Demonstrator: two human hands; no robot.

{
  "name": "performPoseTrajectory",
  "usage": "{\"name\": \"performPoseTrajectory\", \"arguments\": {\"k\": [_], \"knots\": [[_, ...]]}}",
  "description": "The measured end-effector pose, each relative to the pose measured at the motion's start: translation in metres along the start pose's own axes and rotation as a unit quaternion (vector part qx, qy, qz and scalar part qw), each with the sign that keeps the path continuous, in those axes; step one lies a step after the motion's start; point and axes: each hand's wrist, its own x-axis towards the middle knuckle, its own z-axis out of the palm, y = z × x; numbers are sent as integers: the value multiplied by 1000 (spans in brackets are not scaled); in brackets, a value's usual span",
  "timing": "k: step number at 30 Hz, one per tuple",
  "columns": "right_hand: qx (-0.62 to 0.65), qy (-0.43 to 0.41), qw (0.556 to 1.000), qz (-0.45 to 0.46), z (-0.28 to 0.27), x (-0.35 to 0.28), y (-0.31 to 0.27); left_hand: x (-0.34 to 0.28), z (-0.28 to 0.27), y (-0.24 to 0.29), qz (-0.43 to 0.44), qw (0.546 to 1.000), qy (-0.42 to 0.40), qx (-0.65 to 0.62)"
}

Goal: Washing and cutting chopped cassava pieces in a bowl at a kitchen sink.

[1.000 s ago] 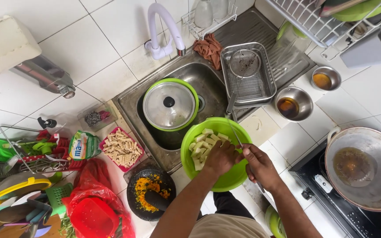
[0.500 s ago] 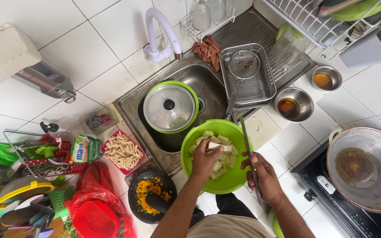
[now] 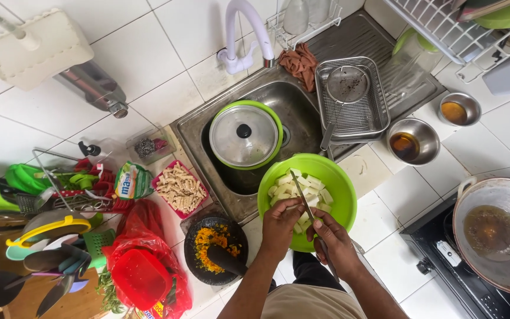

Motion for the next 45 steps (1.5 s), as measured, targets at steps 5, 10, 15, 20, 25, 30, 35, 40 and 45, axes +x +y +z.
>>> {"name": "performPoseTrajectory", "arguments": {"k": [5, 10, 15, 20, 25, 30, 35, 40, 45], "knots": [[2, -11, 1000, -6, 6, -4, 2, -10, -2, 10, -36, 996, 37, -70], [33, -36, 999, 16, 5, -10, 2, -11, -14, 4, 77, 997, -8, 11], [43, -36, 998, 22, 4, -15, 5, -22, -14, 23, 178, 977, -13, 119], [50, -23, 998, 34, 7, -20, -1, -25, -11, 35, 250, 961, -26, 118], [36, -9, 998, 45, 13, -24, -10, -24, -14, 34, 265, 954, -30, 135], [32, -24, 998, 46, 18, -27, -23, -23, -14, 28, 265, 953, -28, 142], [51, -39, 997, 53, 18, -26, -26, -25, -13, 27, 247, 960, -49, 126], [67, 4, 995, 67, 23, -19, -26, -24, -9, 27, 257, 955, -35, 148], [63, -1, 996, 56, 22, -7, -24, -19, -5, 13, 152, 985, -9, 78]]}}
